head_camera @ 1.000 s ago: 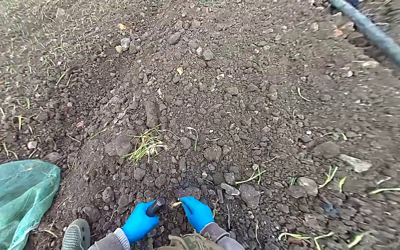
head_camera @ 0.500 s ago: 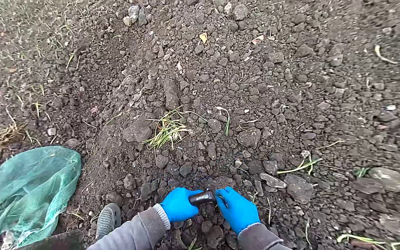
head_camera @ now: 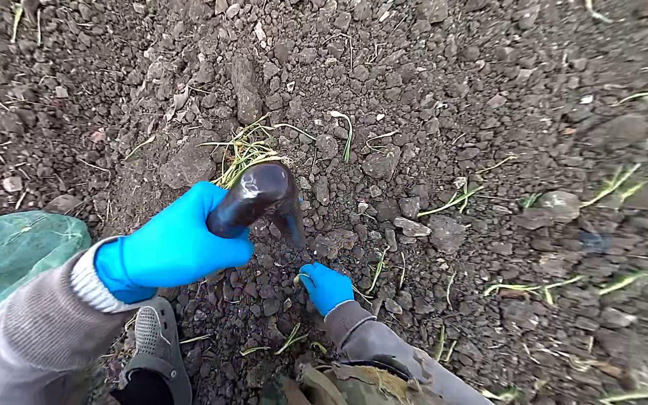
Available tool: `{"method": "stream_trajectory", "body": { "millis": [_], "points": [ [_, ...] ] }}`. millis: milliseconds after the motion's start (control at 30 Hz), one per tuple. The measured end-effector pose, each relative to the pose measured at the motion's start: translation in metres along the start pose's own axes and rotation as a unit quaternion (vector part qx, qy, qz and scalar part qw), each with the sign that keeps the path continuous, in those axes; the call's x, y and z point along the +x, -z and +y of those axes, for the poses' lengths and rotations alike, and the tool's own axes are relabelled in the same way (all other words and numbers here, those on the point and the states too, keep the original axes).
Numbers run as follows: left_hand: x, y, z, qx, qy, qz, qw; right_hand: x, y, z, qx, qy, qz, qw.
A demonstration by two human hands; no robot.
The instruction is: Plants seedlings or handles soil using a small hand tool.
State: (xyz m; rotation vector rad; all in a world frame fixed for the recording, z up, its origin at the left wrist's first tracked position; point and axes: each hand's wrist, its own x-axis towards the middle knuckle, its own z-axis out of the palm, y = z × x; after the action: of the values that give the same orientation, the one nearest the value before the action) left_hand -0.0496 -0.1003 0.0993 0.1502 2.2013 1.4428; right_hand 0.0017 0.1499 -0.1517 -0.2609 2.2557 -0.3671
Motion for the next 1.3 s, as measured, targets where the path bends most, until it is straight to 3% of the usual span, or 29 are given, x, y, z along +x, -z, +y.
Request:
{"method": "stream_trajectory", "body": {
  "millis": [67, 167, 200, 267, 367, 533, 633, 733, 833, 900, 1033, 1100, 1200, 1300],
  "points": [
    [0.011, -0.024, -0.017, 0.016, 0.018, 0.005, 1.0, -0.011, 0.024, 0.005, 0.018, -0.002, 0.046, 0.999],
    [0.041, -0.098, -0.099, 0.036, 0.19, -0.037, 0.98, -0.017, 0.049, 0.002, 0.019, 0.018, 0.104, 0.994],
    [0.044, -0.12, -0.13, 0.04, 0.229, -0.049, 0.971, -0.015, 0.049, -0.001, 0.011, 0.021, 0.11, 0.994],
    [0.042, -0.134, -0.149, 0.045, 0.261, -0.068, 0.962, -0.004, 0.039, -0.008, 0.0, 0.026, 0.105, 0.994],
    [0.028, -0.109, -0.12, 0.054, 0.259, -0.093, 0.96, 0.018, -0.002, -0.023, -0.006, 0.015, 0.017, 1.0],
    [-0.011, -0.003, -0.041, 0.13, 0.188, -0.182, 0.956, 0.032, -0.03, -0.015, -0.054, 0.093, -0.05, 0.993],
    [-0.039, 0.068, -0.059, 0.128, 0.022, -0.215, 0.968, 0.03, 0.005, -0.005, -0.068, 0.124, -0.022, 0.99],
    [-0.066, 0.107, -0.039, 0.148, 0.063, -0.2, 0.966, 0.034, 0.073, -0.027, -0.107, 0.113, 0.005, 0.988],
    [-0.08, 0.105, -0.068, 0.109, 0.015, -0.191, 0.975, 0.044, 0.139, -0.077, -0.128, 0.082, 0.046, 0.987],
    [-0.078, 0.078, -0.109, 0.083, -0.001, -0.187, 0.979, 0.054, 0.165, -0.119, -0.111, 0.044, 0.097, 0.988],
    [-0.066, -0.015, -0.211, 0.041, 0.125, -0.169, 0.977, 0.099, 0.164, -0.181, -0.08, -0.089, 0.094, 0.988],
    [-0.075, -0.042, -0.245, 0.027, 0.124, -0.164, 0.978, 0.118, 0.147, -0.187, -0.088, -0.108, 0.08, 0.987],
    [-0.095, -0.025, -0.262, -0.036, 0.102, -0.112, 0.988, 0.106, 0.109, -0.175, -0.097, -0.088, 0.097, 0.987],
    [-0.101, 0.031, -0.24, -0.126, 0.048, -0.023, 0.991, 0.056, 0.06, -0.136, -0.088, -0.04, 0.091, 0.991]
  ]
}}
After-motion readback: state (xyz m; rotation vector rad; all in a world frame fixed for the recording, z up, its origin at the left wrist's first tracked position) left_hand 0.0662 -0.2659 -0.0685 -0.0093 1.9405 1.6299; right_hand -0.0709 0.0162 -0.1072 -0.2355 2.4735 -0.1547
